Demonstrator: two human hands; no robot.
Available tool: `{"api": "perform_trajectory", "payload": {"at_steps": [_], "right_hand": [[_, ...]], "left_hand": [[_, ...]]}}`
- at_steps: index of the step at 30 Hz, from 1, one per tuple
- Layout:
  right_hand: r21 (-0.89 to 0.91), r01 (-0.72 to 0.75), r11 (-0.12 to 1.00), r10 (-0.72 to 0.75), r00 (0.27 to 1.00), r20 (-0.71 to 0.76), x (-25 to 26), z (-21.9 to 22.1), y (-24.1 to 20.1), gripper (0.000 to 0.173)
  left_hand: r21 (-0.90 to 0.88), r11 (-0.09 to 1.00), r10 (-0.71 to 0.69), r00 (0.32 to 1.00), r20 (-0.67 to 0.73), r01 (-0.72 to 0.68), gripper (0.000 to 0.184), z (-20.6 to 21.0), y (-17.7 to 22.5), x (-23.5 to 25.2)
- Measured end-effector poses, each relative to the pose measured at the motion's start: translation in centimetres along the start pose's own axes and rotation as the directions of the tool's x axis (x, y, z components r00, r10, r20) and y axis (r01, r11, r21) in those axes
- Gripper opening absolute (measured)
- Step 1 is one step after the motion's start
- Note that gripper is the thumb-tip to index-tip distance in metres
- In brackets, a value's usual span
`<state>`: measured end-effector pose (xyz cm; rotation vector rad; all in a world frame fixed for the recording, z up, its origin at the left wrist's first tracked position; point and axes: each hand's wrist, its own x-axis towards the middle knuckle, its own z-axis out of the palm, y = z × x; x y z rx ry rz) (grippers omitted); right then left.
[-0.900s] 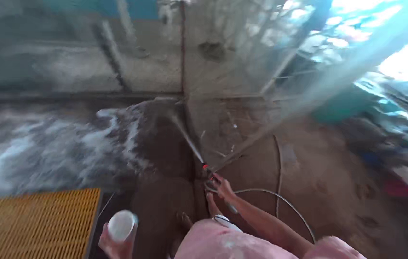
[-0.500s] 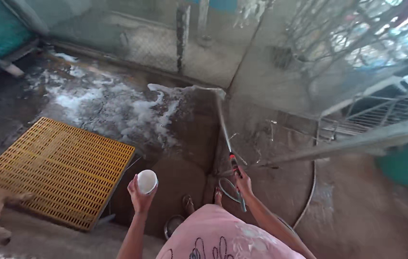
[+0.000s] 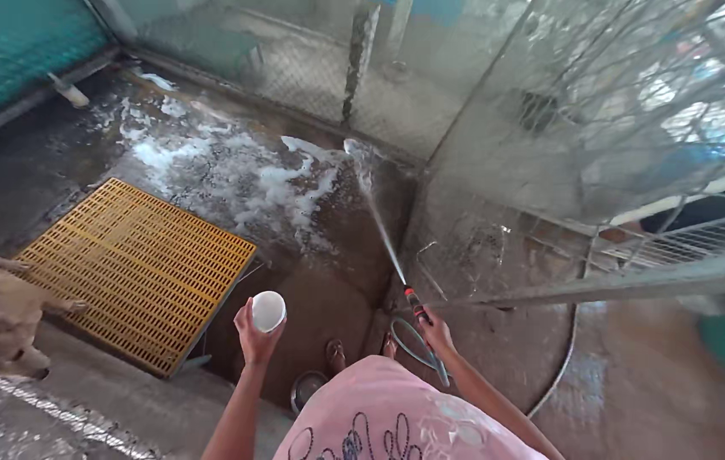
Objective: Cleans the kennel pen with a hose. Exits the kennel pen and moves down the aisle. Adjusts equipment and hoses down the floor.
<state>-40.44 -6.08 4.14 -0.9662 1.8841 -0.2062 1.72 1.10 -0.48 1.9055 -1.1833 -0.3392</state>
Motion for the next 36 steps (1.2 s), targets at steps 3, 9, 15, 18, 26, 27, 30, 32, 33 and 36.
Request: {"api": "perform_trajectory", "payload": {"at_steps": [3,9,15,18,26,27,30,32,33,36], "right_hand": [[-0.127,-0.07,0.989,0.085,0.99,0.115,-0.4,0.5,1.6,0.051],[-0.211,-0.075,0.975,0.138,0.943,0.303,-1.0,0.7,3.1,0.05],[-0.102,-0.067,0.993,0.08,0.989,0.124,0.0,0.0,1.3,0.051],[-0.122,-0.016,0.992,0.037,0.986,0.165,-0.3,0.8,0.8,0.052],[-0.064,-0.039,0.997,0.046,0.993,0.11,0.3,0.4,-0.2,0.05],[-0.035,-0.049,0.998,0.051,0.997,0.062,0.6,0.1,-0.5,0.05],[0.048,-0.06,0.997,0.063,0.995,-0.077,1.5,-0.4,-1.1,0.05],[0.079,-0.061,0.995,0.071,0.988,-0.134,1.8,-0.6,-1.8,0.05],[0.096,-0.063,0.993,0.077,0.986,-0.146,2.0,-0.6,-2.2,0.051],[0.169,-0.031,0.985,0.057,0.987,-0.151,2.1,-0.5,-2.9,0.051]], "left_hand": [[0.01,1.0,-0.016,1.0,0.01,0.016,0.107,0.1,-0.1,0.0],[0.01,1.0,-0.02,1.0,0.015,0.02,0.108,0.4,-0.3,0.3],[0.005,1.0,0.002,1.0,0.013,-0.002,0.107,0.7,0.0,0.6],[0.001,1.0,0.013,1.0,0.003,-0.013,0.107,0.8,0.1,0.8],[0.026,0.999,-0.02,1.0,-0.001,0.02,0.108,0.5,0.3,0.7],[0.028,0.999,-0.015,1.0,-0.003,0.015,0.108,0.5,0.2,0.7],[0.023,1.0,0.003,1.0,-0.018,-0.003,0.107,0.6,0.2,0.5],[0.024,1.0,0.007,1.0,-0.018,-0.007,0.107,0.6,0.2,0.5],[0.022,1.0,-0.004,1.0,-0.009,0.005,0.106,0.6,0.3,0.5],[0.011,0.999,-0.042,0.999,0.016,0.042,0.106,0.4,0.7,0.5]]}}
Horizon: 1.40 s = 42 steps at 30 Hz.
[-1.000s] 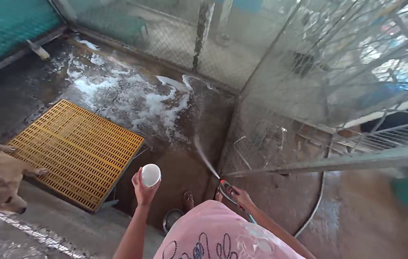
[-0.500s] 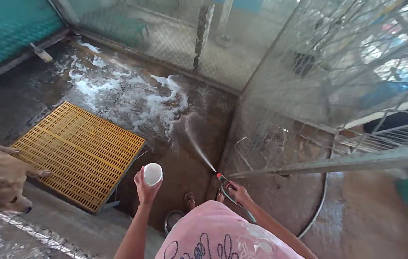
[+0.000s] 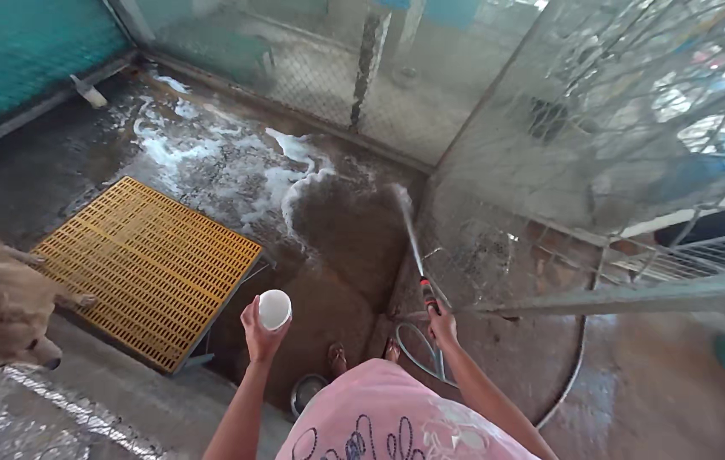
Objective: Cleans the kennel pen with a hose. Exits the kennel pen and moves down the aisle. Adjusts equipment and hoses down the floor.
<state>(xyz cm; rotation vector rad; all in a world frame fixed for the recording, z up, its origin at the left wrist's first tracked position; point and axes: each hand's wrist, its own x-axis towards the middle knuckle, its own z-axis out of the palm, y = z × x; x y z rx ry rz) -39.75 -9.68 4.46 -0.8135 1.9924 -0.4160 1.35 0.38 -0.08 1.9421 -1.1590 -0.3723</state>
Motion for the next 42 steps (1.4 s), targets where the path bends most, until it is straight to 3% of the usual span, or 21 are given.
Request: {"api": "perform_trajectory", "payload": {"at_steps": [7,16,25,31,42], "right_hand": [[0.045,0.086,0.995,-0.09,0.991,0.098,-0.8,1.2,-1.3,0.051],[0.09,0.066,0.994,-0.087,0.966,0.244,-2.0,0.4,-0.9,0.05],[0.033,0.136,0.99,-0.139,0.984,0.113,-1.3,0.3,-2.2,0.051],[0.053,0.225,0.973,-0.232,0.955,0.184,-1.5,1.7,-4.6,0.051],[-0.03,0.285,0.958,-0.263,0.917,0.301,-1.6,3.8,-6.3,0.051]], "left_hand": [[-0.005,1.0,0.008,1.0,-0.02,-0.009,0.106,-0.1,0.2,-0.1],[-0.004,1.0,-0.008,1.0,-0.026,0.008,0.105,-0.3,0.1,-0.5],[-0.005,1.0,0.006,1.0,-0.029,-0.006,0.104,-0.3,0.5,-0.4],[-0.002,1.0,-0.016,1.0,-0.014,0.016,0.104,-0.7,1.0,-0.7],[0.01,0.999,-0.04,0.997,-0.064,0.041,0.105,-1.4,-0.3,-1.9]]}}
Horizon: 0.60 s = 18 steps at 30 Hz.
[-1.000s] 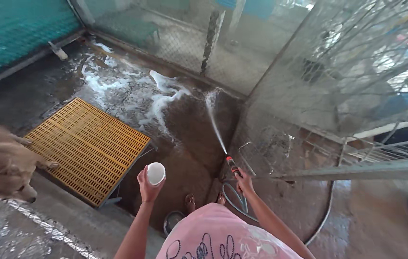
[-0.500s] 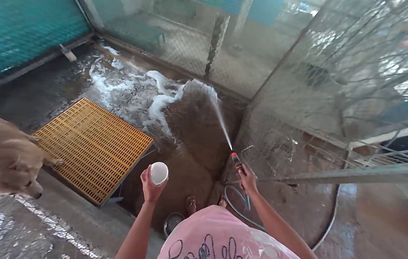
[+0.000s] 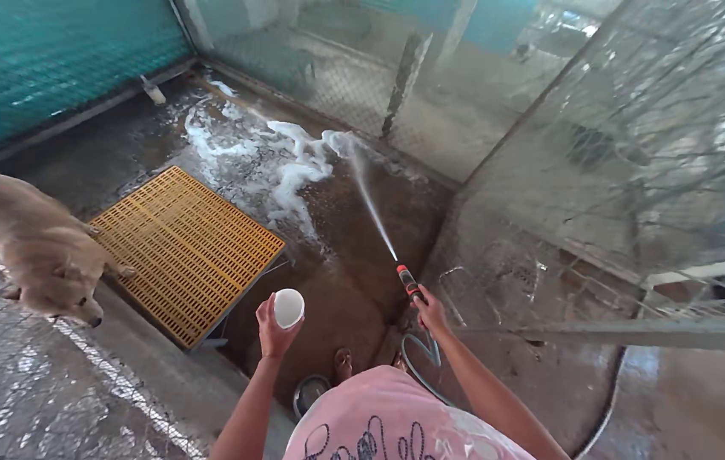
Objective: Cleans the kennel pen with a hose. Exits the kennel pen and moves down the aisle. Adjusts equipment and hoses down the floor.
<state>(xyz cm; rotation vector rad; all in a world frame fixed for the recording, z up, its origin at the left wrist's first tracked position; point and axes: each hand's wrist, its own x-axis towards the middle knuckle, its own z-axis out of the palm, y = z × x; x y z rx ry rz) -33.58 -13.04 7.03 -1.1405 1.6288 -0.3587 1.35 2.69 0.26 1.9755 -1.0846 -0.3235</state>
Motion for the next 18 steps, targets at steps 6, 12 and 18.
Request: {"api": "perform_trajectory", "payload": {"at_steps": [6,12,18], "right_hand": [[-0.166,-0.062,0.984,0.074,0.995,0.064,-0.7,0.4,2.3,0.051],[-0.388,-0.135,0.912,0.233,0.948,0.215,-2.1,0.8,5.1,0.051],[-0.357,-0.13,0.925,0.224,0.946,0.235,-1.9,0.5,4.7,0.051]], "left_hand": [[0.004,1.0,-0.014,1.0,-0.022,0.014,0.104,-0.5,-0.2,-0.5],[0.005,0.998,-0.057,0.998,-0.029,0.057,0.105,-0.6,-1.0,-1.0],[0.025,0.998,-0.05,0.999,-0.018,0.05,0.104,-1.0,-0.8,-1.1]]}}
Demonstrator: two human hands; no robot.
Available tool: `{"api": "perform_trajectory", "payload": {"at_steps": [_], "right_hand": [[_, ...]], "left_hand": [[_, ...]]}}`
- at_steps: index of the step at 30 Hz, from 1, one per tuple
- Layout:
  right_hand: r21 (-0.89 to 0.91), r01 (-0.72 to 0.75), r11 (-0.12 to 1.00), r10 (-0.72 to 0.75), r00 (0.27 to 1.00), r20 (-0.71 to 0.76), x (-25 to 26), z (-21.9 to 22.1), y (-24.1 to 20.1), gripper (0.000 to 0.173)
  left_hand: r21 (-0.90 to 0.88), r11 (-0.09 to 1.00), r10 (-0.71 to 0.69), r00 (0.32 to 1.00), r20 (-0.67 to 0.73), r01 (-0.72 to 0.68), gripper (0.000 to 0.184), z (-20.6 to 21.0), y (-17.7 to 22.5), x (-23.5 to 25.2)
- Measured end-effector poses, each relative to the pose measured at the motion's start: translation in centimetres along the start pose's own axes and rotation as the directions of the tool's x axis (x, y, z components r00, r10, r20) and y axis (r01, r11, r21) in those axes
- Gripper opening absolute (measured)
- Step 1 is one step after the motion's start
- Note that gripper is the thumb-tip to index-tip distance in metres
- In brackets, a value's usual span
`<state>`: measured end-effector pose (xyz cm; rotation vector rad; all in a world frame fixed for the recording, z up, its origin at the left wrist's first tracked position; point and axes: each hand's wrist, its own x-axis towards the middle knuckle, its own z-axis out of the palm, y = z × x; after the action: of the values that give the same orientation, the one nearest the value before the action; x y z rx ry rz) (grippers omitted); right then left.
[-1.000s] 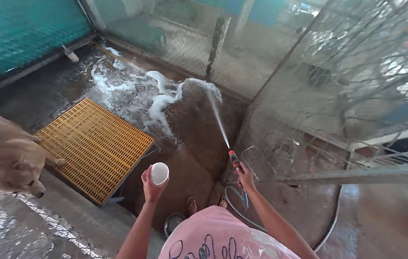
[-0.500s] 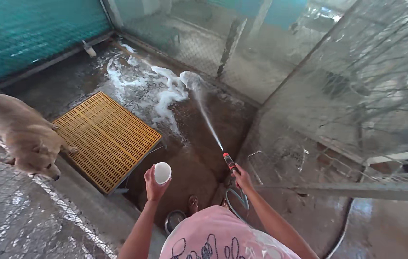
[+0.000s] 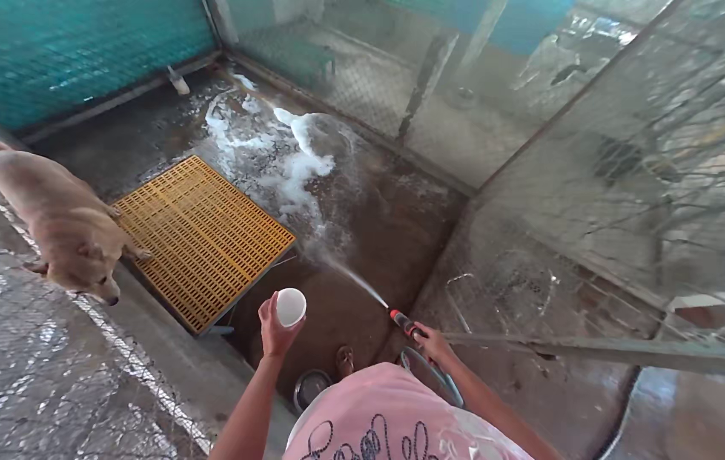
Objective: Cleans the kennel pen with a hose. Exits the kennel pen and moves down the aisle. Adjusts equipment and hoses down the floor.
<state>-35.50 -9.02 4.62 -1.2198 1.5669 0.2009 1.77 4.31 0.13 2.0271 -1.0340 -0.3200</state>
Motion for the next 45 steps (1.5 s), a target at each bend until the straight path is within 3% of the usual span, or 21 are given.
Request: {"api": "perform_trajectory", "payload": {"at_steps": [5,12,16,19,25,30,35,45], "right_hand": [[0.015,0.048,0.999,-0.045,0.988,-0.151,0.8,-0.6,-0.9,0.052],[-0.059,0.062,0.996,-0.058,0.996,0.062,-0.1,0.8,-1.1,0.051],[0.033,0.102,0.994,-0.1,0.993,-0.064,0.5,0.7,-1.4,0.051],[-0.011,0.132,0.991,-0.133,0.982,-0.131,0.8,0.4,-1.9,0.053],[-0.051,0.113,0.992,-0.108,0.99,0.087,0.3,0.6,-1.9,0.052],[-0.026,0.153,0.988,-0.152,0.988,0.037,0.7,0.1,-3.6,0.051],[-0.052,0.14,0.989,-0.132,0.982,0.132,0.9,-0.2,-5.0,0.051],[0.184,0.242,0.953,-0.229,0.969,-0.089,0.8,-1.0,-6.8,0.05]], "left_hand": [[0.001,1.0,0.024,1.0,-0.015,-0.024,0.105,0.2,-0.1,0.2],[0.014,1.0,0.004,1.0,-0.022,-0.004,0.104,-0.1,0.0,0.2],[0.027,1.0,0.006,0.999,-0.032,-0.005,0.104,-0.4,-0.2,-0.1],[0.027,1.0,0.015,0.999,-0.045,-0.014,0.104,-0.6,-0.3,-0.2],[0.009,1.0,-0.014,0.999,-0.036,0.014,0.104,-0.5,-0.5,-0.4],[0.013,0.999,-0.036,0.999,-0.014,0.036,0.104,-0.7,-0.3,-0.5],[0.015,0.999,-0.042,0.999,-0.007,0.042,0.105,-0.6,-0.2,-0.4],[0.011,0.999,-0.03,0.999,-0.025,0.031,0.105,-0.8,-0.2,-0.6]]}}
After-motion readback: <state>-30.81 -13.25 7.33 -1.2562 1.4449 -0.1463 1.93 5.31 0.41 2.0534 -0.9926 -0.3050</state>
